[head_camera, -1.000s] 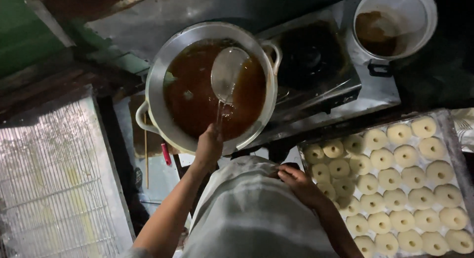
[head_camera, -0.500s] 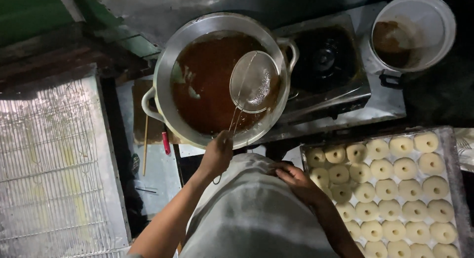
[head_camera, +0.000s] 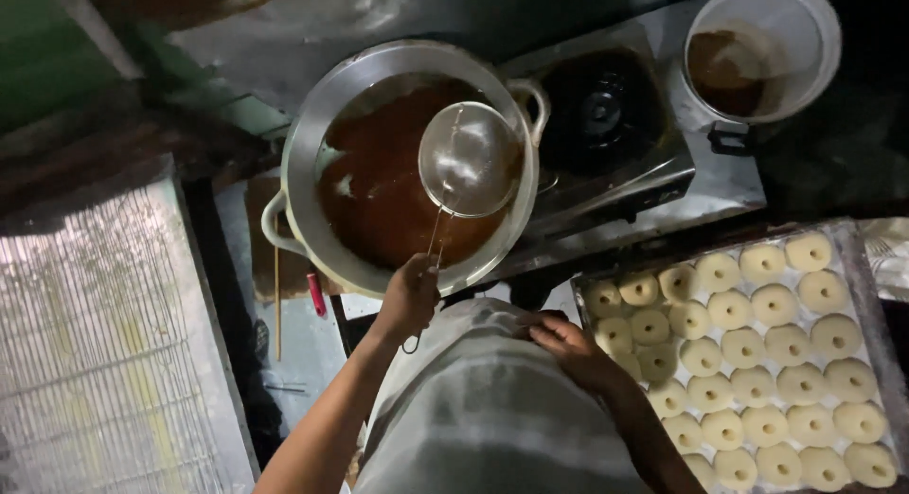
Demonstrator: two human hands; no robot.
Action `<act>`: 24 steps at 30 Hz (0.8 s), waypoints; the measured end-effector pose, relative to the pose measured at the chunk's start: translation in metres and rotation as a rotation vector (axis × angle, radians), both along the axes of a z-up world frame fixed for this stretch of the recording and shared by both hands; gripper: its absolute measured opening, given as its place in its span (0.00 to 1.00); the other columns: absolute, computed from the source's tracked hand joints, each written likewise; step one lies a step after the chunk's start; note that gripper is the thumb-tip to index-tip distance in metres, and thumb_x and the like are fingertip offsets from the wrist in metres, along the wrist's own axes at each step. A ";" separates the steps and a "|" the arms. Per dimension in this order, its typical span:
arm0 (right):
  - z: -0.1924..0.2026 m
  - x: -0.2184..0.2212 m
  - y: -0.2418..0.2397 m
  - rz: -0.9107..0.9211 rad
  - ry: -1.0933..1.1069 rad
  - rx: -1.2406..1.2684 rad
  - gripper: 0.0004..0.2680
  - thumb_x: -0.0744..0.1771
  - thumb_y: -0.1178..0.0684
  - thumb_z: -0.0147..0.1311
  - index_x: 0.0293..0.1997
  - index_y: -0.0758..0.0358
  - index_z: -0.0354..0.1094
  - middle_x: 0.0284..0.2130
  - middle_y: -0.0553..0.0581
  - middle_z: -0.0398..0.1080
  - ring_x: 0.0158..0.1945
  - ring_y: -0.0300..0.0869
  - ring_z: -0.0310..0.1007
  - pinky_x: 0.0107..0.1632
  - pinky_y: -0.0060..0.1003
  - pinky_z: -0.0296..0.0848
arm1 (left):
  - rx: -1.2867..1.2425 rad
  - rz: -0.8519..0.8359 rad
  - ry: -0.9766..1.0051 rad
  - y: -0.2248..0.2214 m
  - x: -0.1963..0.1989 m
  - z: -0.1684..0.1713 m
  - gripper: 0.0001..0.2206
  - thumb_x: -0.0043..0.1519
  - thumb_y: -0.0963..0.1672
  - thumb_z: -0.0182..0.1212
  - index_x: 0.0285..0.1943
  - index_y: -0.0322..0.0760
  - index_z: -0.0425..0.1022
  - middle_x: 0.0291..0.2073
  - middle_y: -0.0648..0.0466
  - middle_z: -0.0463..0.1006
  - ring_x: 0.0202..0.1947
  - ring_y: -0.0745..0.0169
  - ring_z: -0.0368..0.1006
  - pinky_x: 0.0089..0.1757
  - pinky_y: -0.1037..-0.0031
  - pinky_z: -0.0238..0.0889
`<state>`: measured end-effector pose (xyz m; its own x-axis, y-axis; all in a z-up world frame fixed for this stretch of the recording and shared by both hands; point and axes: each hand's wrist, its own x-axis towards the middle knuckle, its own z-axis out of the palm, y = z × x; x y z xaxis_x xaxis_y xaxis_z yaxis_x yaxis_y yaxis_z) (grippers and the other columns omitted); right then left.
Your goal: Checking the temperature of frying oil with a digital thermometer, skimming out debris with a mesh strainer, and arranging trays of uncooked donuts.
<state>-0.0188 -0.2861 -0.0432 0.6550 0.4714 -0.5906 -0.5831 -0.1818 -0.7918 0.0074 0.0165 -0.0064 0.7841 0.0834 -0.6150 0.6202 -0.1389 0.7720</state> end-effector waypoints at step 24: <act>-0.040 -0.026 -0.020 -0.222 0.205 -0.014 0.10 0.70 0.50 0.49 0.47 0.50 0.81 0.55 0.46 0.79 0.60 0.37 0.75 0.63 0.32 0.65 | 0.450 -0.635 -0.702 -0.197 0.283 -0.036 0.23 0.73 0.43 0.36 0.79 0.34 0.50 0.76 0.39 0.55 0.75 0.40 0.50 0.67 0.58 0.49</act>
<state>-0.0446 -0.3057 -0.0829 0.6078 0.3212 -0.7262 -0.7570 -0.0418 -0.6520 0.2909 -0.1809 -0.0424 0.9325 -0.3606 -0.0189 -0.2349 -0.6456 0.7267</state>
